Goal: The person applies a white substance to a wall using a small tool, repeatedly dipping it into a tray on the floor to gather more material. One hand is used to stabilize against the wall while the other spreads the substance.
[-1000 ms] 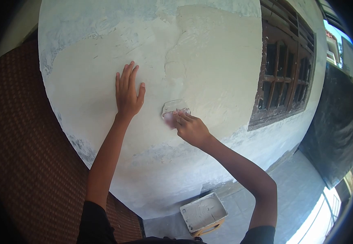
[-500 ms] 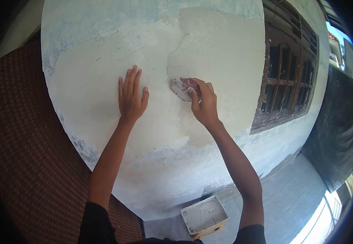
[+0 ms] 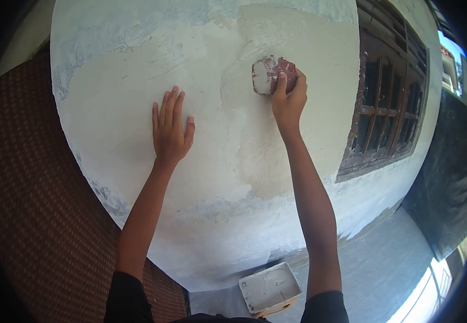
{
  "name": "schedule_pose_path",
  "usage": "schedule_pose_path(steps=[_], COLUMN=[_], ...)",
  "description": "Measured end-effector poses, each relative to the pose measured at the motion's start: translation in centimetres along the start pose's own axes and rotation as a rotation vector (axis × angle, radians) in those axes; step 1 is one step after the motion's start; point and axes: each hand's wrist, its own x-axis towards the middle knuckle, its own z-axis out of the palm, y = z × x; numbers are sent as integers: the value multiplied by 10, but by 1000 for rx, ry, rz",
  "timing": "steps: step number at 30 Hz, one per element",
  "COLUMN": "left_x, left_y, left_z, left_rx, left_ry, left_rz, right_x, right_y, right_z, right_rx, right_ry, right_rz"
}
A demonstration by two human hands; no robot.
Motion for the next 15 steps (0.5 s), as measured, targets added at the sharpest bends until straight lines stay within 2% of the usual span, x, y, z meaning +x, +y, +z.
schedule_pose_path(steps=[2, 3, 4, 6, 7, 10, 12, 13, 14, 15], left_x=[0, 0, 0, 0, 0, 0, 0, 0, 0, 0], left_y=[0, 1, 1, 1, 1, 1, 0, 0, 0, 0], left_z=[0, 1, 1, 2, 2, 2, 1, 1, 1, 1], left_rx=[-2, 0, 2, 5, 7, 16, 10, 8, 6, 8], left_ry=[0, 2, 4, 8, 11, 6, 2, -2, -2, -1], left_rz=[-4, -5, -8, -10, -7, -5, -8, -9, -7, -8], right_x=[9, 13, 12, 6, -5, -37, -45, -42, -34, -22], right_y=[-8, -5, -2, -1, -20, -18, -15, -7, -1, 7], right_z=[-15, -18, -18, -21, -19, -1, 3, 4, 1, -5], right_rx=[42, -7, -7, 197, 283, 110, -201, -106, -108, -65], right_ry=[90, 168, 165, 165, 51, -210, -262, -247, -245, -128], right_rz=[135, 102, 102, 185, 237, 24, -234, -141, -141, -47])
